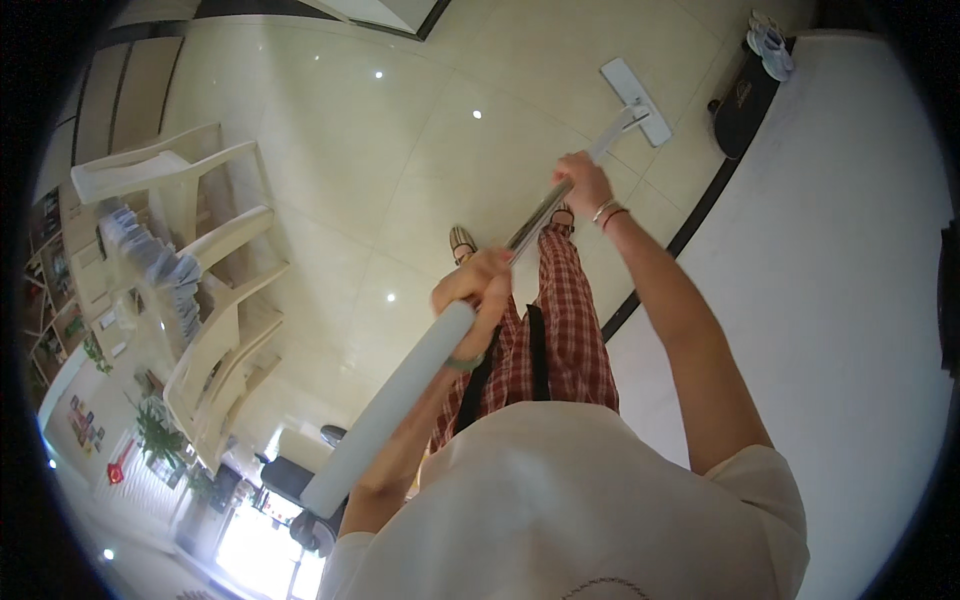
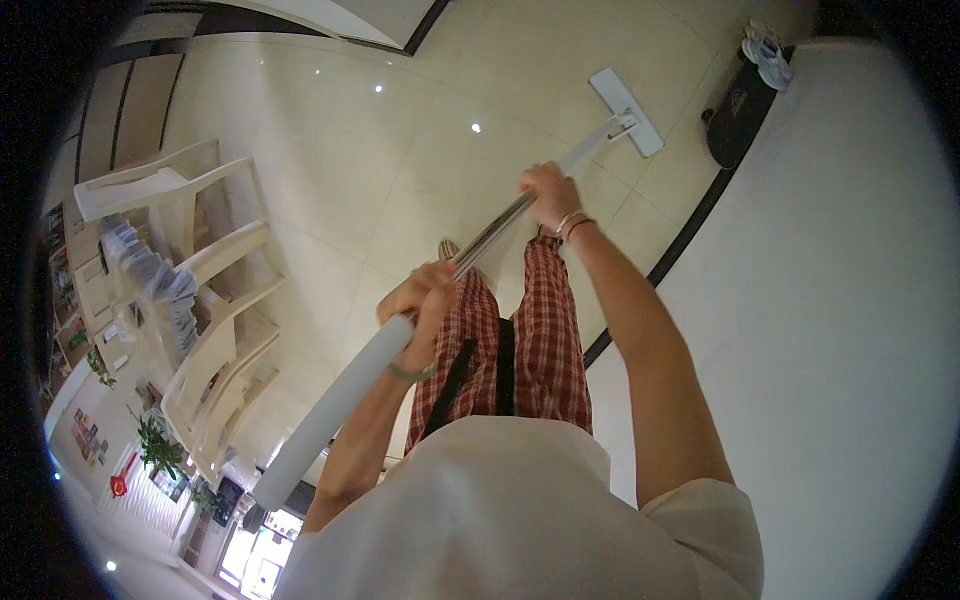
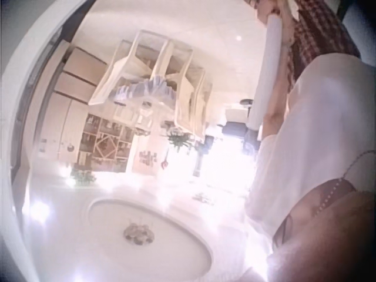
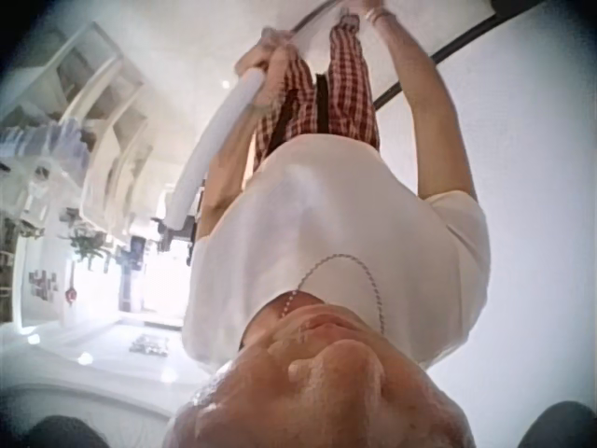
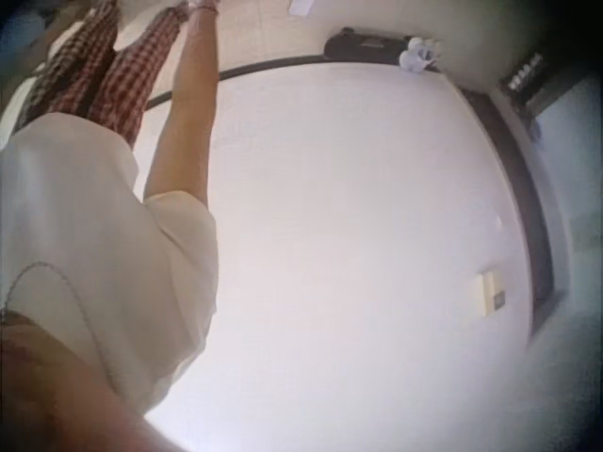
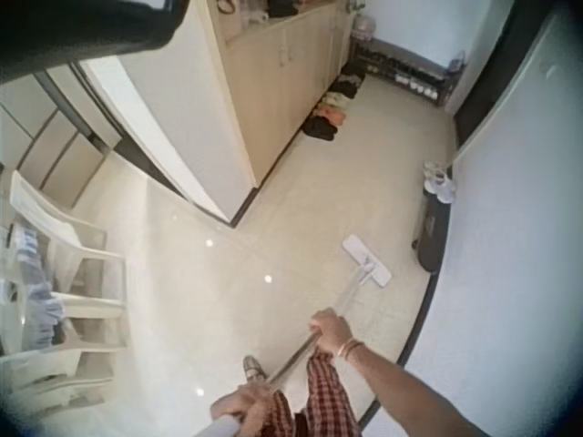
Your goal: The person mops a tiled floor in a home entryway using a flat mop. They move the mop back and forth across the surface, navigating around a shoe rack and a skateboard. The person briefly pauses to press a wall switch before resuming the mopping task.
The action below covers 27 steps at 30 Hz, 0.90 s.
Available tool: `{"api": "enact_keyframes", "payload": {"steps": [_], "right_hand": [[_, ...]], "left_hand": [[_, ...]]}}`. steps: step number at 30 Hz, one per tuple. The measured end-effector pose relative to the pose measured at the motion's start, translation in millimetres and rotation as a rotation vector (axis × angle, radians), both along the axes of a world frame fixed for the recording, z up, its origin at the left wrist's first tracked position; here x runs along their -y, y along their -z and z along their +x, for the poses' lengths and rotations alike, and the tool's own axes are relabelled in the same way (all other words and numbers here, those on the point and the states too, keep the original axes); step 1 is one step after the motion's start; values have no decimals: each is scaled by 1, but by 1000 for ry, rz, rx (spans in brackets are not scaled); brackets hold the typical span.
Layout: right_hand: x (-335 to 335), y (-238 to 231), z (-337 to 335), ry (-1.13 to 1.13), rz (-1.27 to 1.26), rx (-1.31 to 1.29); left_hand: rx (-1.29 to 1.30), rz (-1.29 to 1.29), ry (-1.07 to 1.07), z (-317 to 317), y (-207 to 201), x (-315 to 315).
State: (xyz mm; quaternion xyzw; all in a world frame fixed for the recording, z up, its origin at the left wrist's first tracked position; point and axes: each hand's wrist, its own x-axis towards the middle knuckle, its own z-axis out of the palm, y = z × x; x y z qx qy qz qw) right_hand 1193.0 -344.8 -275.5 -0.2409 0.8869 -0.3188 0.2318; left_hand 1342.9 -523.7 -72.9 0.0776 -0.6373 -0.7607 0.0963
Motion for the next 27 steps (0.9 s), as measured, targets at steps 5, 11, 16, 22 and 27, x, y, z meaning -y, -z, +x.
{"api": "enact_keyframes", "payload": {"steps": [5,11,16,22,27], "right_hand": [[96,-30,108,25,-38,61],[221,-68,212,17,-227,220],[271,-92,257,-124,-276,324],[259,-101,241,-429,-168,306],[182,-109,181,-457,-49,317]], "left_hand": [[63,-94,85,86,-50,89],[138,-231,36,169,-116,191],[174,-318,-75,210,-155,211],[92,-204,-285,227,-138,189],[-6,-130,-315,187,-106,127]]}}
